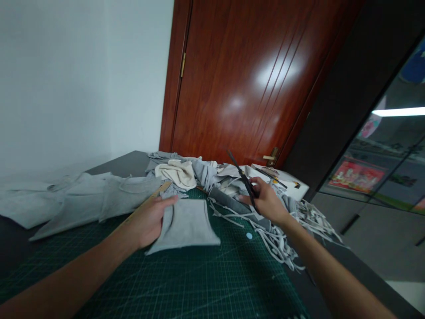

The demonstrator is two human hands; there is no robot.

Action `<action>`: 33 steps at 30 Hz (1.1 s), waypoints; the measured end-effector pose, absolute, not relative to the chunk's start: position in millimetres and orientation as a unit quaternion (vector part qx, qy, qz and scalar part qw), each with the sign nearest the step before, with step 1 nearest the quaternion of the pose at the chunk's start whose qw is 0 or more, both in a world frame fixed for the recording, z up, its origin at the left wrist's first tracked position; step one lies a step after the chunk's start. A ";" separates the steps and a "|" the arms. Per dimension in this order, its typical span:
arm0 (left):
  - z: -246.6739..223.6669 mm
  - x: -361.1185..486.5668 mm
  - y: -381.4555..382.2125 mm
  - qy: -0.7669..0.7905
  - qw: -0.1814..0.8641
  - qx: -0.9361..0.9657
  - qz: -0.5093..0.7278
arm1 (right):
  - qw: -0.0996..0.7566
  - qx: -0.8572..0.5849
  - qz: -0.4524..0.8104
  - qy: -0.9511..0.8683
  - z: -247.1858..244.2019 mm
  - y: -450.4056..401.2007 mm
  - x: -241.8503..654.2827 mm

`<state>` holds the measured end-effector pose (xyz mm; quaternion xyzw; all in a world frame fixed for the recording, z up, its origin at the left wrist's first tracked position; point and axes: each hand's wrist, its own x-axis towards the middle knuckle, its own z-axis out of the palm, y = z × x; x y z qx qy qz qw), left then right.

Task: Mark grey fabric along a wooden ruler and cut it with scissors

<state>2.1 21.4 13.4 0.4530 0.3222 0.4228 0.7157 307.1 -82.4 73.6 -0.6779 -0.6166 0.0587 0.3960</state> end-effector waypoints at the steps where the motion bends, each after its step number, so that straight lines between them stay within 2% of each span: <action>1: 19.3 3.7 20.0 0.307 0.714 0.431 0.458 | 0.437 -0.657 0.114 -0.603 61.5 -80.4 297.0; 6: 44.7 8.4 7.9 0.259 0.701 0.341 0.570 | 0.590 -0.549 0.317 -0.499 12.2 -72.3 236.5; 9: 51.1 11.6 -3.4 0.251 0.715 0.277 0.591 | 0.626 -0.496 0.410 -0.440 -3.6 -64.6 205.3; 13: 45.0 14.5 -17.0 0.279 0.740 0.245 0.561 | 0.640 -0.431 0.499 -0.395 -12.1 -53.0 179.0; 18: 21.8 14.0 -24.1 0.266 0.762 0.269 0.526 | 0.677 -0.397 0.497 -0.370 -8.9 -43.6 181.7; 24: 0.2 19.1 -29.8 0.187 0.794 0.335 0.471 | 0.694 -0.420 0.465 -0.354 -4.0 -43.0 211.1; 33: -27.7 27.1 -43.3 0.233 0.805 0.375 0.396 | 0.678 -0.453 0.464 -0.346 -12.7 -51.4 222.9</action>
